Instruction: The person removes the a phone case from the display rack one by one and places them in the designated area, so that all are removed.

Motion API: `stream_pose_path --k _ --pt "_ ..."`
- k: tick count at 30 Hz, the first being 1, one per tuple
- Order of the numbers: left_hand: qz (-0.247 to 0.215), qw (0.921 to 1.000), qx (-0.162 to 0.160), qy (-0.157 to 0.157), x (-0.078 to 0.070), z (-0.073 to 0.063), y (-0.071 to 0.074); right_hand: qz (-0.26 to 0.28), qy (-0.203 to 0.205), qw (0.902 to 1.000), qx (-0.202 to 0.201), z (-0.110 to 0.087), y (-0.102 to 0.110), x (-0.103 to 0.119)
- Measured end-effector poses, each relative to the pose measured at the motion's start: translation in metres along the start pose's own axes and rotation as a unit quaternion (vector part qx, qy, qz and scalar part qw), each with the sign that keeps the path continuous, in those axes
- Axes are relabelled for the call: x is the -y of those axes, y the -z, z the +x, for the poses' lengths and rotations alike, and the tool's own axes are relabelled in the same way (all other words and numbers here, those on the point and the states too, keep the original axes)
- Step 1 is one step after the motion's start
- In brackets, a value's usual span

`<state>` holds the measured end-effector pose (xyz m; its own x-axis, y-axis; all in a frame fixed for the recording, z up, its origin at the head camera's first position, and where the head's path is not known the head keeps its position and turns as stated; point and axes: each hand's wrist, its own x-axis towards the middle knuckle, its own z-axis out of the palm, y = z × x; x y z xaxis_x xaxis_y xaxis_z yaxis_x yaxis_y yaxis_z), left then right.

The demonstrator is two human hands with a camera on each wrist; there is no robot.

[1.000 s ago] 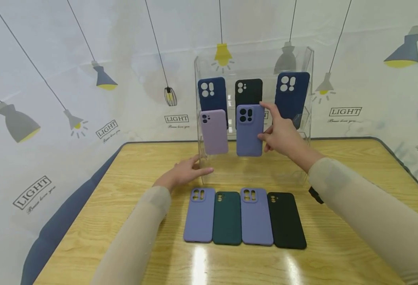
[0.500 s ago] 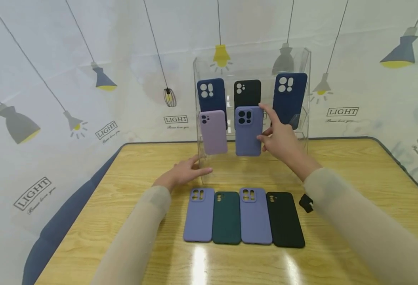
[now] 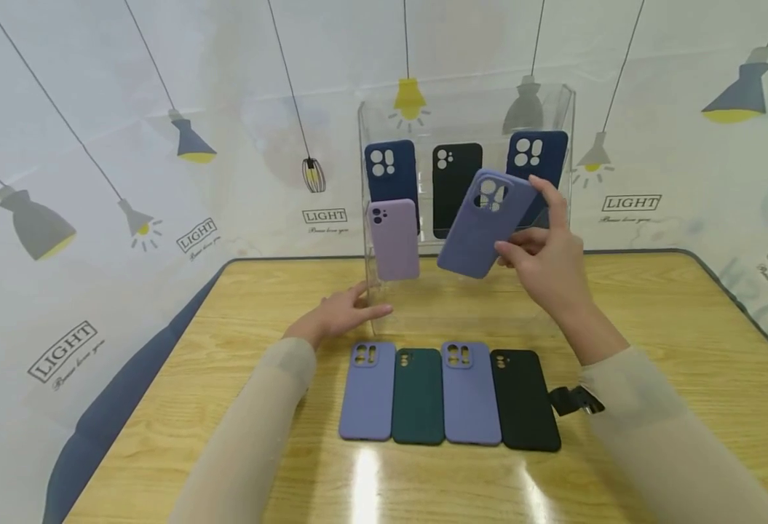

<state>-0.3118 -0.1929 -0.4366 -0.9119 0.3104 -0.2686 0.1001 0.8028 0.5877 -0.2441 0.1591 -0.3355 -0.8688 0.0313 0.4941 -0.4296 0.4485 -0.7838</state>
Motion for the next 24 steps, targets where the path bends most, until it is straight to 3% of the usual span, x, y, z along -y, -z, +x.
stream_pose_path --k 4,7,14,21,24 --pt "0.002 1.0 -0.001 0.003 0.002 0.0 0.001 0.043 -0.048 0.9967 0.05 -0.015 0.019 -0.005" --pt "0.0 1.0 -0.003 0.004 0.002 -0.001 0.002 0.067 -0.095 0.9872 0.109 -0.025 0.038 -0.013" --pt "0.003 1.0 0.0 0.003 0.004 -0.001 0.003 0.076 -0.179 0.9515 0.238 -0.044 0.084 -0.047" --pt "0.011 0.9998 -0.003 -0.014 0.002 0.001 0.001 0.025 -0.226 0.9256 0.303 -0.062 0.124 -0.076" --pt "0.006 0.9999 -0.002 -0.016 0.003 0.001 0.0 0.031 -0.259 0.9 0.35 -0.068 0.132 -0.086"
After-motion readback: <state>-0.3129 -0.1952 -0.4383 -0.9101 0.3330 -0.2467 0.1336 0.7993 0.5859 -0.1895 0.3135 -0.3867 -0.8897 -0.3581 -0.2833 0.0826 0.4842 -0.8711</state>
